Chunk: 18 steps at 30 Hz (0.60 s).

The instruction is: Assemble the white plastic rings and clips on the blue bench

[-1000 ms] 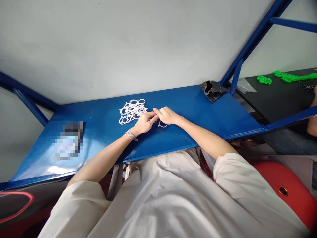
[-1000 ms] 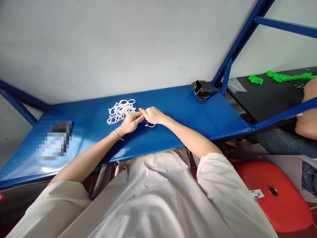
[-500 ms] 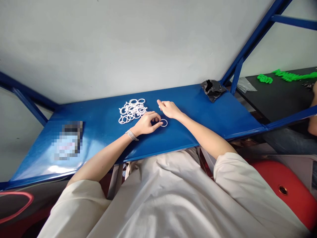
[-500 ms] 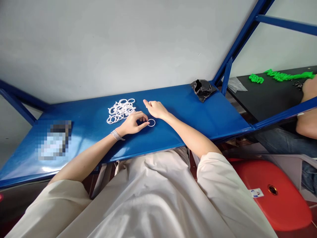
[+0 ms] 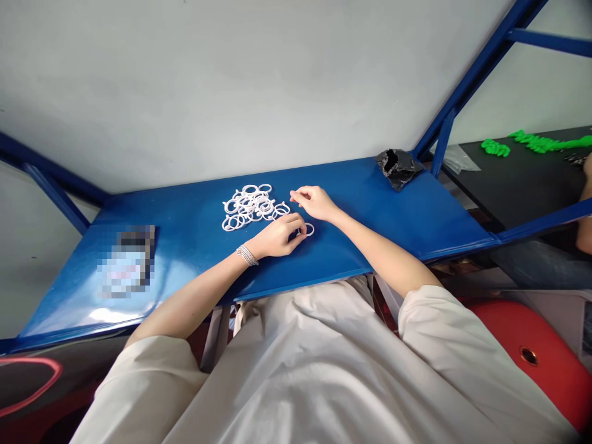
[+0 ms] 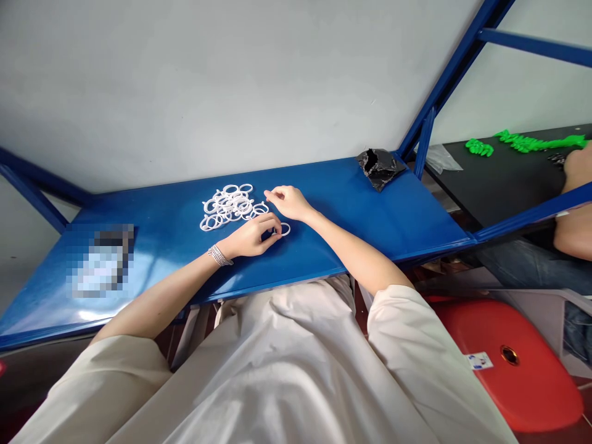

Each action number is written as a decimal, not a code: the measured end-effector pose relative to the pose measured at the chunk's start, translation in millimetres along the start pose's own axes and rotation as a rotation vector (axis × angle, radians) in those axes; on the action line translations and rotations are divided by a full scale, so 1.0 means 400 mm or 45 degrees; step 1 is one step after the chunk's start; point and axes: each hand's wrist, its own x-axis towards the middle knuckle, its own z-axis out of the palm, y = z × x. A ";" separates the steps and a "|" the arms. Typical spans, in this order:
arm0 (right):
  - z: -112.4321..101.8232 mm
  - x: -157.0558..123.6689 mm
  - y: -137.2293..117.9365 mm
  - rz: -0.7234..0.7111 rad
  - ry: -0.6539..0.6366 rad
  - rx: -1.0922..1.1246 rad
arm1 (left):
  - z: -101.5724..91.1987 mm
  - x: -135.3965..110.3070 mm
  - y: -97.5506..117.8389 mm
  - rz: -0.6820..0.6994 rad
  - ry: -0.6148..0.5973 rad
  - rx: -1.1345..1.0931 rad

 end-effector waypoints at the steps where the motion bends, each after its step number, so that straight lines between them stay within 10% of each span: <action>1: -0.007 -0.001 0.001 -0.029 0.014 -0.095 | 0.001 -0.001 -0.001 -0.043 0.007 -0.003; 12: 0.015 -0.041 -0.025 -0.268 -0.032 -0.291 | 0.011 0.002 -0.053 -0.245 0.457 0.012; 18: 0.024 -0.042 -0.024 -0.190 -0.131 -0.325 | 0.017 0.003 -0.031 -0.238 0.425 -0.107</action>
